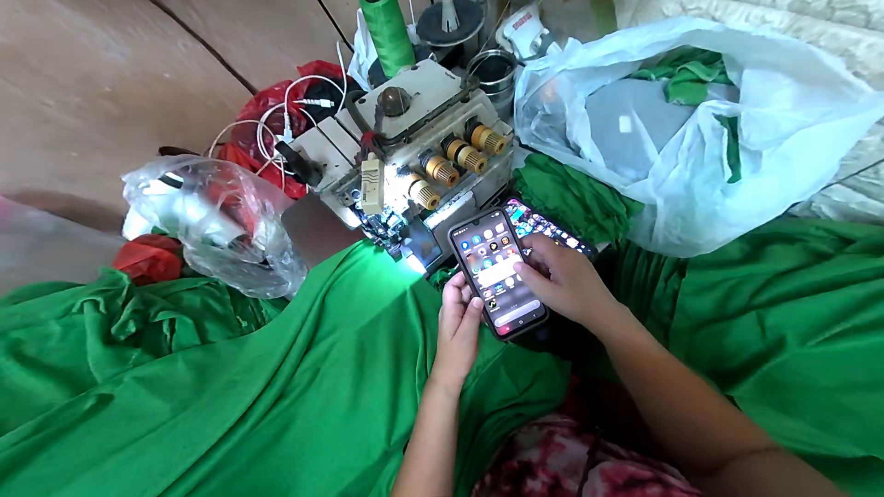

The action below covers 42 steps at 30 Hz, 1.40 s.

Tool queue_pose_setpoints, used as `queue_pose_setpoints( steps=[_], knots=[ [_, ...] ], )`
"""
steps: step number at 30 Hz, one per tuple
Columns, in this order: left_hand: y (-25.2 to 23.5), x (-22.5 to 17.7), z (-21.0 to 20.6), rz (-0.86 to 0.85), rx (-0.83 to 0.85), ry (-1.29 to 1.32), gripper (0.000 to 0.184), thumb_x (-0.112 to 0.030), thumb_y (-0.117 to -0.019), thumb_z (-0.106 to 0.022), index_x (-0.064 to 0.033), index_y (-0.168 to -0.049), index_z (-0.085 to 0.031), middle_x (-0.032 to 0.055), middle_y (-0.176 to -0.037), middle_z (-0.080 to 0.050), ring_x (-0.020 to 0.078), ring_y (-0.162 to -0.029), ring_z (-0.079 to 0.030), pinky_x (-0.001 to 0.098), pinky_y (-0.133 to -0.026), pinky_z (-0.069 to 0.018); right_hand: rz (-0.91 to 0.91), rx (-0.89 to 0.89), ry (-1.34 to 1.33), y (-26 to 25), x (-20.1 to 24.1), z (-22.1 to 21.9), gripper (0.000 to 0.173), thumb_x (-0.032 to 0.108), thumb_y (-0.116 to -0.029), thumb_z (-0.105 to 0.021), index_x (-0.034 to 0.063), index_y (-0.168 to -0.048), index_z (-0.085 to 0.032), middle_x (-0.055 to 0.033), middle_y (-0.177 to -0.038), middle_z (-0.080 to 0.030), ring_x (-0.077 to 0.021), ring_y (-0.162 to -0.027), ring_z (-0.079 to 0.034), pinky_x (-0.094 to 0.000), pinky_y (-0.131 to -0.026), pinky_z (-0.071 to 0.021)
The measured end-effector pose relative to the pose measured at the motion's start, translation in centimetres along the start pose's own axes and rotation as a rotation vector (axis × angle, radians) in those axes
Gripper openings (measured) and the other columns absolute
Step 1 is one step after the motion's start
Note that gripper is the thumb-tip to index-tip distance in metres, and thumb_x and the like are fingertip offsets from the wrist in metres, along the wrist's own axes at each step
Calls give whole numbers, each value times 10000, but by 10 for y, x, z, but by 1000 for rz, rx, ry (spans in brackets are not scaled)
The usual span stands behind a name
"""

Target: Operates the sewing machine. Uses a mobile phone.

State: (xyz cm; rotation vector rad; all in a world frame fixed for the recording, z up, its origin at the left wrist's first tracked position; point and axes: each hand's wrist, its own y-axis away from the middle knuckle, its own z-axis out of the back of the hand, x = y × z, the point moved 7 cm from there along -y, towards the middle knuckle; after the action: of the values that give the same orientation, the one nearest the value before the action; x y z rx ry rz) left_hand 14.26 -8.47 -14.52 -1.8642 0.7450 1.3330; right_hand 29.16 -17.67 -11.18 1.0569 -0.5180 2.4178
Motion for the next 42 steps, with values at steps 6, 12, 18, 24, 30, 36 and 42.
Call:
queue_pose_setpoints(
  steps=[6, 12, 18, 24, 30, 36, 42],
  knots=[
    [1, 0, 0, 20, -6, 9, 390, -21, -1022, -359, 89, -1392, -304, 80, -1170, -654, 121, -1031, -690, 325, -892, -595, 15, 31, -80, 1, -3, 2, 390, 320, -1030, -405, 60, -1201, -641, -16, -731, -612, -130, -662, -596, -380, -632, -508],
    [2, 1, 0, 32, -9, 29, 376, -33, -1027, -362, 51, -1392, -324, 68, -1162, -655, 131, -1032, -689, 327, -885, -595, 22, 46, -76, 1, -3, 1, 401, 321, -1035, -398, 63, -1229, -635, -19, -748, -629, -128, -678, -611, -377, -643, -515],
    [1, -1, 0, 7, 0, 19, 381, -13, -1025, -346, 100, -1386, -302, 95, -1180, -651, 125, -1036, -688, 319, -894, -591, 20, 72, -67, 2, -2, 0, 416, 350, -1028, -416, 66, -1254, -618, -33, -811, -674, -145, -748, -658, -407, -693, -545],
    [1, 0, 0, 1, -1, 0, 377, -15, -1026, -351, 107, -1381, -309, 88, -1165, -655, 116, -1030, -688, 317, -900, -589, -3, 102, -73, 3, -3, 0, 416, 332, -1033, -402, 73, -1286, -606, -40, -858, -690, -144, -797, -672, -406, -737, -551],
    [1, 2, 3, 26, -34, 35, 378, -24, -1022, -356, 89, -1380, -308, 85, -1173, -654, 119, -1025, -688, 323, -889, -591, -29, 315, -105, 10, -4, -7, 683, 266, -894, -555, 70, -1531, -404, -120, -1137, -681, -177, -931, -670, -384, -779, -560],
    [1, 0, 3, 22, -25, 29, 376, -20, -1018, -354, 96, -1372, -308, 84, -1178, -652, 109, -1029, -685, 315, -901, -585, 8, 387, -118, 16, -4, -8, 885, 208, -802, -623, 121, -1611, -276, -134, -1306, -625, -182, -1064, -655, -380, -877, -558],
    [1, 0, 3, 8, -26, 20, 385, -29, -1026, -357, 101, -1385, -308, 92, -1178, -650, 116, -1028, -688, 317, -893, -590, 1, 334, 3, 17, 3, -11, 1014, 422, -808, -711, 97, -1631, -215, -161, -1433, -564, -247, -1279, -580, -461, -1063, -479]
  ],
)
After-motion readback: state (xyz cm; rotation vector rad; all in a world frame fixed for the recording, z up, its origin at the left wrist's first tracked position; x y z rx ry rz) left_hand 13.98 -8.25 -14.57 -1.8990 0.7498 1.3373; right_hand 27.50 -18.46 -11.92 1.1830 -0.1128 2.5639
